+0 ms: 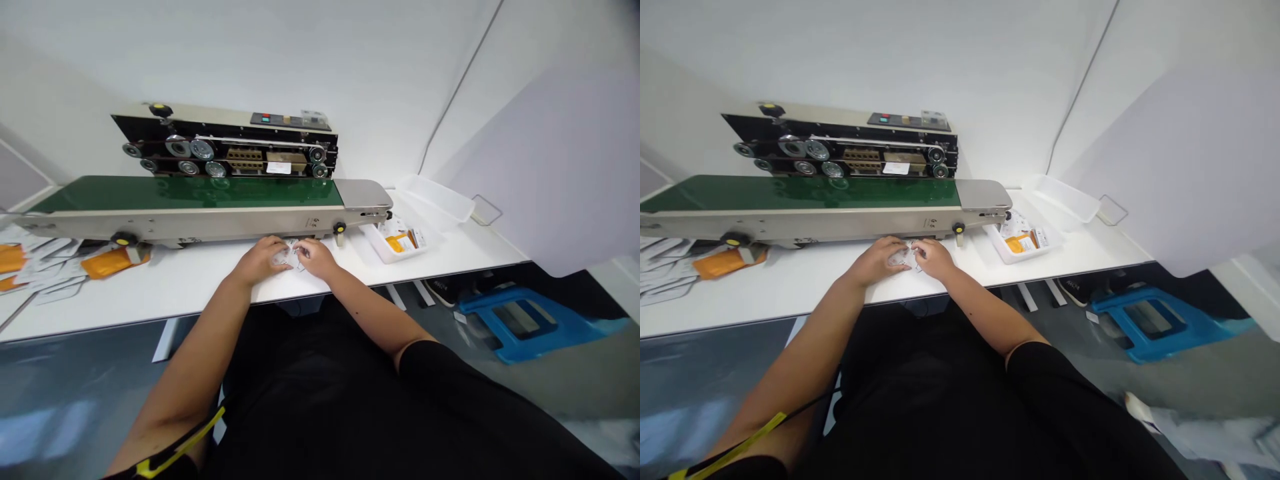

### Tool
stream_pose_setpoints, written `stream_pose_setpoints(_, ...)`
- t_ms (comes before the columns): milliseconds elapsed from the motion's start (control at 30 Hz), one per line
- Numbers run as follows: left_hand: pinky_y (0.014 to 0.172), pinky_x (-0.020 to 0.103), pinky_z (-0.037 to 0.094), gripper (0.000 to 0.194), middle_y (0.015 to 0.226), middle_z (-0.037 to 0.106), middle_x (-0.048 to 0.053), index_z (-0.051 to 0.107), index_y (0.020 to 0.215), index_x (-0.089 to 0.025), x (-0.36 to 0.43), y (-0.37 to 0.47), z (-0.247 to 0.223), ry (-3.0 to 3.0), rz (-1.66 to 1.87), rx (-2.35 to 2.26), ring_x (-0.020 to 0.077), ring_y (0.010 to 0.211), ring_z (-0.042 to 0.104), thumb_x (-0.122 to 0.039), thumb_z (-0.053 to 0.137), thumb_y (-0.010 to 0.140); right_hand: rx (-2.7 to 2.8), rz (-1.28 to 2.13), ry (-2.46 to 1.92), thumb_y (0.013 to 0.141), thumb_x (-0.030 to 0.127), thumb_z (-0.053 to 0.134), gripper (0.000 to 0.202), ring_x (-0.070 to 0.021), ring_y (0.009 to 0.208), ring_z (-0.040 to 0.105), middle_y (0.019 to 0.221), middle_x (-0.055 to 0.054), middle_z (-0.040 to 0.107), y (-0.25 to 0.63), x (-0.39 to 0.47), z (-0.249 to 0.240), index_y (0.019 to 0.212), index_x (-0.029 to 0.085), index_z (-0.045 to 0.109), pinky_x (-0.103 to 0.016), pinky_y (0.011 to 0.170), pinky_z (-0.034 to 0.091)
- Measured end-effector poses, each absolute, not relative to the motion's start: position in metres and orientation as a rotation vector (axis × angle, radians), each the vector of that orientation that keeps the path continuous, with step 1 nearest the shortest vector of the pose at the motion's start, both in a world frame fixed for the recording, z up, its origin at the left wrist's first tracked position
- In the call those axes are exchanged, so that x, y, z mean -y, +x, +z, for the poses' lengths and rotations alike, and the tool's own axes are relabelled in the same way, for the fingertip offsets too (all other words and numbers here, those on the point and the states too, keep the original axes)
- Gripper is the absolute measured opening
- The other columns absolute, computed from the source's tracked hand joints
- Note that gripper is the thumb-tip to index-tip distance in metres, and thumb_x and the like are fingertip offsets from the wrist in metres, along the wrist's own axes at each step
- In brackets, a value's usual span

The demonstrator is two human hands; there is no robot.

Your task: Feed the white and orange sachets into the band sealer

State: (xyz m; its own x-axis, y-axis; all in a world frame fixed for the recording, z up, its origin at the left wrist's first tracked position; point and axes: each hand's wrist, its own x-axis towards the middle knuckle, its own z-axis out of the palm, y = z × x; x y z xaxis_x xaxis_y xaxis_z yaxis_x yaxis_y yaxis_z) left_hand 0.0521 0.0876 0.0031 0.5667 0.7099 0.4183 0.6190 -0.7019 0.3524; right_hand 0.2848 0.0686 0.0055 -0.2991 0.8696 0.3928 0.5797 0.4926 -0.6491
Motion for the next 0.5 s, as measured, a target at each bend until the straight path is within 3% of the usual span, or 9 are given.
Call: stream_pose_setpoints(500, 0.092, 0.043, 0.051, 0.057, 0.104, 0.069, 0.01, 0.074, 0.111, -0.025, -0.0796, 0.0563, 0.0107, 2.571, 0.693, -1.262, 0.0297, 0.097, 0.065, -0.072, 0.071, 0.08, 2.05, 0.528, -1.17, 0.09, 0.018, 0.06, 0.02, -0.0202, 0.089, 0.06, 0.085, -0.001, 0.067, 0.2851, -0.0684, 0.0039, 0.102, 0.024, 0.076, -0.032, 0.087, 0.046)
